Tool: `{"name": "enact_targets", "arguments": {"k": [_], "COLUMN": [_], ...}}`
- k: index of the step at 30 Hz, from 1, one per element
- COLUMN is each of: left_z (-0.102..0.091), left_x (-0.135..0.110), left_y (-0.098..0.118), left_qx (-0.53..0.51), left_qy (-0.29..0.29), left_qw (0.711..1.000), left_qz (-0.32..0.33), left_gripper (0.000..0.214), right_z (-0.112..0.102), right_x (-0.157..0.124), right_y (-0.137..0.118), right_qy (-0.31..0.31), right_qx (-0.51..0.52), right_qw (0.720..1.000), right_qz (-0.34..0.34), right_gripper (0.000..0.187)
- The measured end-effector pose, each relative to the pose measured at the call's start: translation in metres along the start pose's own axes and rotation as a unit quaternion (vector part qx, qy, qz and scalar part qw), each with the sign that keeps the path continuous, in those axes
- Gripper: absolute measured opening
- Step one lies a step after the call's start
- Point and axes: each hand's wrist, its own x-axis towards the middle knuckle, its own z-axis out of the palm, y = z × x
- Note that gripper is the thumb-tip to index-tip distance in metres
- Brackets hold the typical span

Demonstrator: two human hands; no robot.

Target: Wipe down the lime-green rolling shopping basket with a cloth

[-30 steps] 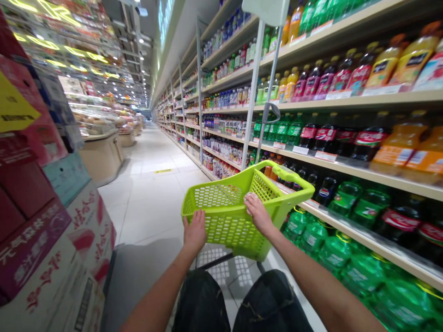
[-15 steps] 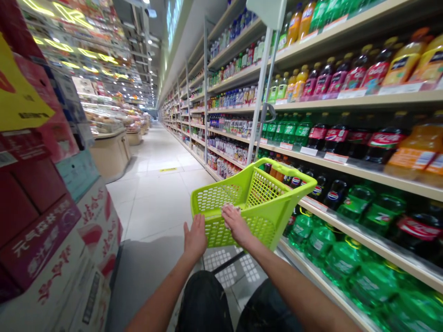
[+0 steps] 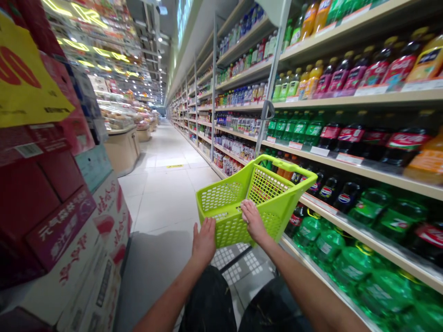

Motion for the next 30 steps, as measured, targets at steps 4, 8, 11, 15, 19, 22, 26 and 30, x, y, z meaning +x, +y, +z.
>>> {"name": "enact_targets", "arguments": {"k": [4, 8, 11, 15, 19, 22, 26, 30], "left_z": [-0.001, 0.001, 0.003, 0.001, 0.000, 0.007, 0.014, 0.009], "left_x": [-0.006, -0.009, -0.009, -0.001, 0.018, 0.026, 0.022, 0.024], "left_y": [0.012, 0.028, 0.041, 0.047, 0.024, 0.007, 0.016, 0.035], "left_qx": [-0.003, -0.006, -0.013, -0.036, -0.030, 0.006, 0.003, -0.021], "left_qy": [0.002, 0.002, -0.007, -0.029, -0.038, -0.033, -0.033, -0.052], "left_qw": [1.000, 1.000, 1.000, 0.998, 0.997, 0.999, 0.997, 0.990], "left_qz": [0.005, 0.008, 0.009, 0.050, 0.060, 0.033, 0.071, 0.129], "left_gripper": [0.056, 0.056, 0.057, 0.056, 0.056, 0.055, 0.055, 0.052], "right_z": [-0.001, -0.002, -0.002, -0.005, -0.014, -0.025, -0.041, -0.047], "right_x": [0.003, 0.005, 0.004, -0.002, -0.009, -0.013, -0.023, -0.040], "right_y": [0.007, 0.005, -0.006, -0.022, -0.017, -0.004, -0.001, -0.021], "right_qy": [0.012, 0.010, -0.012, -0.032, -0.012, -0.002, 0.004, 0.004], "right_qx": [0.005, 0.012, 0.026, 0.046, 0.046, 0.041, 0.027, 0.010], "right_qw": [1.000, 0.999, 0.999, 0.998, 0.998, 0.999, 0.999, 0.999], "right_qz": [0.018, 0.031, 0.021, 0.004, 0.028, 0.034, 0.044, 0.051], "right_gripper": [0.038, 0.038, 0.039, 0.040, 0.040, 0.039, 0.039, 0.041]}}
